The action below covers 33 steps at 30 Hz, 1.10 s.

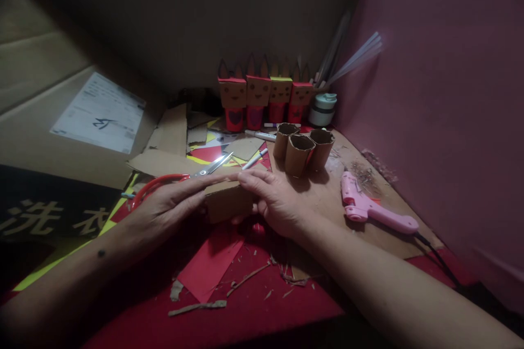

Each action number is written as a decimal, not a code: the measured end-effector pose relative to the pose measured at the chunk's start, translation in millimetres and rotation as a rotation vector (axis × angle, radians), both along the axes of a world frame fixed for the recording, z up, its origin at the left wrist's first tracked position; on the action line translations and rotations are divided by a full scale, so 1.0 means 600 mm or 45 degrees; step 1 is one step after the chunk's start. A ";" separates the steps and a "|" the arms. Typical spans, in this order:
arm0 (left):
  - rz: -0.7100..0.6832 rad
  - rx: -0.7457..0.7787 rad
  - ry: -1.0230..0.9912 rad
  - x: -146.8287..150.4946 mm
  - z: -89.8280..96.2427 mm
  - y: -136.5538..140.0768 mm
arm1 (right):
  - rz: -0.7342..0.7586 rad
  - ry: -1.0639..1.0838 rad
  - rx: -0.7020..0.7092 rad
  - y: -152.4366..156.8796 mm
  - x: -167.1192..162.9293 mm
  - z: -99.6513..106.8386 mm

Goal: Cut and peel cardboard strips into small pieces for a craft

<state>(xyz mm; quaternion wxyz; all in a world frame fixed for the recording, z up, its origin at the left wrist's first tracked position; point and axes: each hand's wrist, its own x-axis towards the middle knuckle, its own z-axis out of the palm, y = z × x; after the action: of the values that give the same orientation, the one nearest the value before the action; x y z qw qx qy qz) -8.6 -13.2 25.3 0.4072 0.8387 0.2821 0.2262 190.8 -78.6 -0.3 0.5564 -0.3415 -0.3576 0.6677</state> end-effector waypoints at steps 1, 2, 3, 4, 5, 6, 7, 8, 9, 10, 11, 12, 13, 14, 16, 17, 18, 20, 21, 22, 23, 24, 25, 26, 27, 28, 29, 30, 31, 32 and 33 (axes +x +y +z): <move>0.054 -0.026 0.008 -0.003 0.000 0.000 | -0.023 0.004 -0.011 0.000 0.000 0.001; 0.108 -0.059 0.015 -0.005 0.000 0.000 | -0.045 0.006 -0.016 0.001 -0.001 0.001; 0.146 -0.093 0.017 -0.007 -0.001 -0.001 | -0.062 0.006 -0.017 0.001 -0.001 0.000; 0.157 -0.122 0.013 -0.008 -0.002 -0.003 | -0.080 0.002 -0.012 0.002 -0.002 0.000; 0.152 -0.144 0.004 -0.006 -0.003 -0.005 | -0.089 -0.009 -0.006 0.002 -0.002 -0.002; 0.143 -0.148 -0.010 -0.004 -0.004 -0.008 | -0.091 -0.025 0.004 0.002 -0.003 -0.004; 0.135 -0.133 -0.027 0.001 -0.004 -0.011 | -0.088 -0.043 0.018 0.002 -0.004 -0.006; 0.133 -0.104 -0.041 0.006 -0.005 -0.014 | -0.078 -0.062 0.032 0.002 -0.005 -0.009; 0.132 -0.068 -0.048 0.011 -0.005 -0.016 | -0.065 -0.078 0.045 0.002 -0.006 -0.012; 0.126 -0.029 -0.049 0.017 -0.004 -0.019 | -0.048 -0.088 0.056 0.002 -0.006 -0.015; 0.110 0.004 -0.048 0.021 -0.002 -0.020 | -0.031 -0.092 0.065 0.002 -0.007 -0.017; 0.089 0.025 -0.049 0.024 -0.001 -0.020 | -0.015 -0.090 0.072 0.001 -0.007 -0.018; 0.069 0.028 -0.052 0.025 0.001 -0.020 | 0.004 -0.084 0.078 0.001 -0.006 -0.018; 0.056 0.016 -0.058 0.024 0.003 -0.019 | 0.026 -0.076 0.084 0.001 -0.006 -0.018; 0.079 -0.064 -0.076 0.019 0.005 -0.014 | 0.055 -0.055 0.101 0.000 -0.006 -0.014; 0.121 -0.150 -0.088 0.015 0.006 -0.012 | 0.053 -0.040 0.104 0.000 -0.006 -0.011; 0.174 -0.264 -0.108 0.012 0.007 -0.010 | 0.040 -0.022 0.100 0.000 -0.006 -0.008; 0.288 -0.529 -0.169 0.006 0.009 -0.006 | -0.002 0.014 0.073 0.000 -0.006 -0.004; 0.325 -0.647 -0.202 0.003 0.011 -0.004 | -0.017 0.031 0.057 0.001 -0.006 -0.003; 0.340 -0.736 -0.232 0.001 0.013 -0.003 | -0.024 0.046 0.045 0.001 -0.006 -0.002; 0.331 -0.801 -0.254 0.000 0.015 -0.001 | -0.025 0.058 0.041 0.001 -0.005 -0.002; 0.307 -0.846 -0.271 -0.002 0.016 0.001 | -0.023 0.068 0.046 0.002 -0.005 -0.002; 0.281 -0.885 -0.285 -0.003 0.017 0.003 | -0.018 0.078 0.054 0.002 -0.004 -0.003; 0.260 -0.921 -0.301 -0.005 0.017 0.006 | -0.010 0.087 0.062 0.003 -0.004 -0.004; 0.254 -0.954 -0.318 -0.006 0.016 0.008 | 0.003 0.094 0.070 0.003 -0.004 -0.005; 0.261 -0.980 -0.339 -0.008 0.015 0.010 | 0.021 0.097 0.072 0.003 -0.004 -0.005; 0.273 -0.996 -0.356 -0.010 0.014 0.011 | 0.040 0.099 0.070 0.002 -0.004 -0.006; 0.281 -1.007 -0.365 -0.011 0.012 0.011 | 0.058 0.099 0.066 0.002 -0.005 -0.006; 0.281 -1.015 -0.370 -0.011 0.011 0.011 | 0.073 0.099 0.065 0.002 -0.005 -0.007; 0.270 -1.026 -0.375 -0.011 0.010 0.010 | 0.087 0.097 0.066 0.001 -0.006 -0.007; 0.246 -1.046 -0.376 -0.010 0.010 0.009 | 0.104 0.091 0.066 0.001 -0.007 -0.007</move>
<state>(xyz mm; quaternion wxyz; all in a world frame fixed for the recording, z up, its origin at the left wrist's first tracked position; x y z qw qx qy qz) -14.7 -8.0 31.1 0.7194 0.5359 0.3646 0.2498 186.8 -78.0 -4.7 0.5498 -0.2878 -0.3684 0.6922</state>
